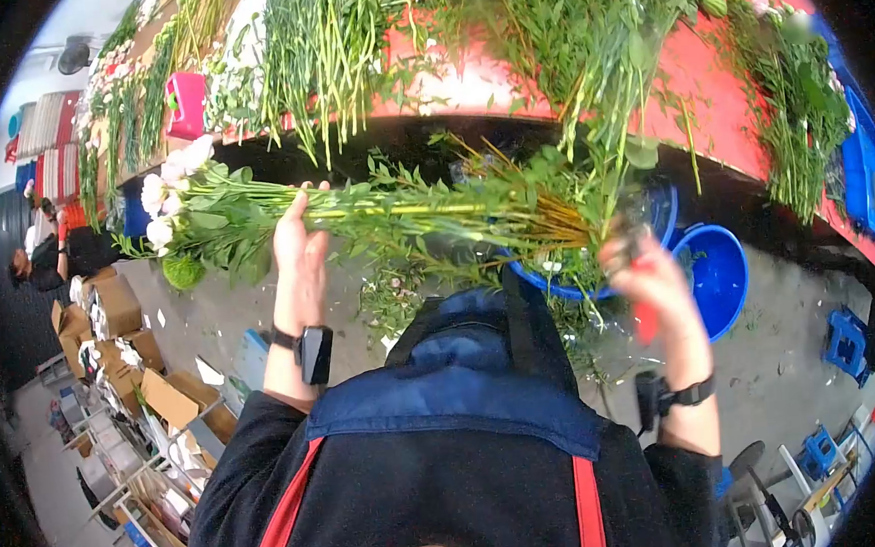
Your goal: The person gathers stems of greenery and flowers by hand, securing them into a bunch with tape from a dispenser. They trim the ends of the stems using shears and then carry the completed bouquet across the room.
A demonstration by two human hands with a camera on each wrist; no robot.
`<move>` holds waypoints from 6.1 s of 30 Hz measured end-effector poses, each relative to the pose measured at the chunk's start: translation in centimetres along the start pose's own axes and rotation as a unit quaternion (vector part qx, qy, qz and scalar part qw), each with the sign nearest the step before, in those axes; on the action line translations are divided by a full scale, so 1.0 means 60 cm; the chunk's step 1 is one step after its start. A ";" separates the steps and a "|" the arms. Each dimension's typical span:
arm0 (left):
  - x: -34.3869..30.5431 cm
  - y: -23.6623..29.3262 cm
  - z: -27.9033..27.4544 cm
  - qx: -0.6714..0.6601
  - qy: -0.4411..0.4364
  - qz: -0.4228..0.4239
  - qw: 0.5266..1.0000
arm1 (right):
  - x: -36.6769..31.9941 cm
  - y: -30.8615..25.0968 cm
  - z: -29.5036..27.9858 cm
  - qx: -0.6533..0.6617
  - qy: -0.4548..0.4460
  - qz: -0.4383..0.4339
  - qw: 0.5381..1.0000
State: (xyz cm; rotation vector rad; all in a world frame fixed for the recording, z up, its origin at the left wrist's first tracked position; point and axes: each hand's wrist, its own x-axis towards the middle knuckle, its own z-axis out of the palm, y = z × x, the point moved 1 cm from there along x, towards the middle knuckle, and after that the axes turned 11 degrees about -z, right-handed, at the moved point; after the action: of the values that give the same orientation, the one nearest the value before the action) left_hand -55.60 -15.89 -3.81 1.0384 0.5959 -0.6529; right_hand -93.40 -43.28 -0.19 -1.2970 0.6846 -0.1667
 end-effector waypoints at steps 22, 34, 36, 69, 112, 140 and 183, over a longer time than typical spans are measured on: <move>-0.069 -0.232 -0.134 -0.090 0.080 -0.107 0.987 | -0.074 0.256 0.227 0.257 0.089 0.139 0.952; -0.188 -0.201 -0.103 0.555 0.032 0.113 0.824 | -0.146 0.275 0.123 0.134 0.008 0.180 0.974; -0.161 -0.213 -0.133 0.529 0.008 0.133 0.838 | -0.138 0.293 0.125 0.147 -0.015 0.166 0.975; -0.226 -0.179 -0.173 0.490 -0.009 0.048 0.870 | -0.106 0.308 0.152 0.054 -0.089 0.117 0.988; -0.239 -0.171 -0.235 0.541 0.002 0.081 0.837 | -0.098 0.312 0.211 -0.082 -0.086 -0.044 0.992; -0.213 -0.172 -0.291 0.520 -0.025 0.068 0.851 | -0.064 0.316 0.259 0.091 -0.054 -0.046 0.993; -0.112 -0.480 0.718 0.641 -0.262 0.379 0.614 | 0.085 -0.176 -0.428 -0.368 0.446 -0.239 0.780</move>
State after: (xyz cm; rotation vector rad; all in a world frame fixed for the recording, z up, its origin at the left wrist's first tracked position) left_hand -75.24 -64.07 1.04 2.1116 -1.0595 -0.4988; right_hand -100.80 -70.07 4.90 -2.1606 1.2852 -1.0740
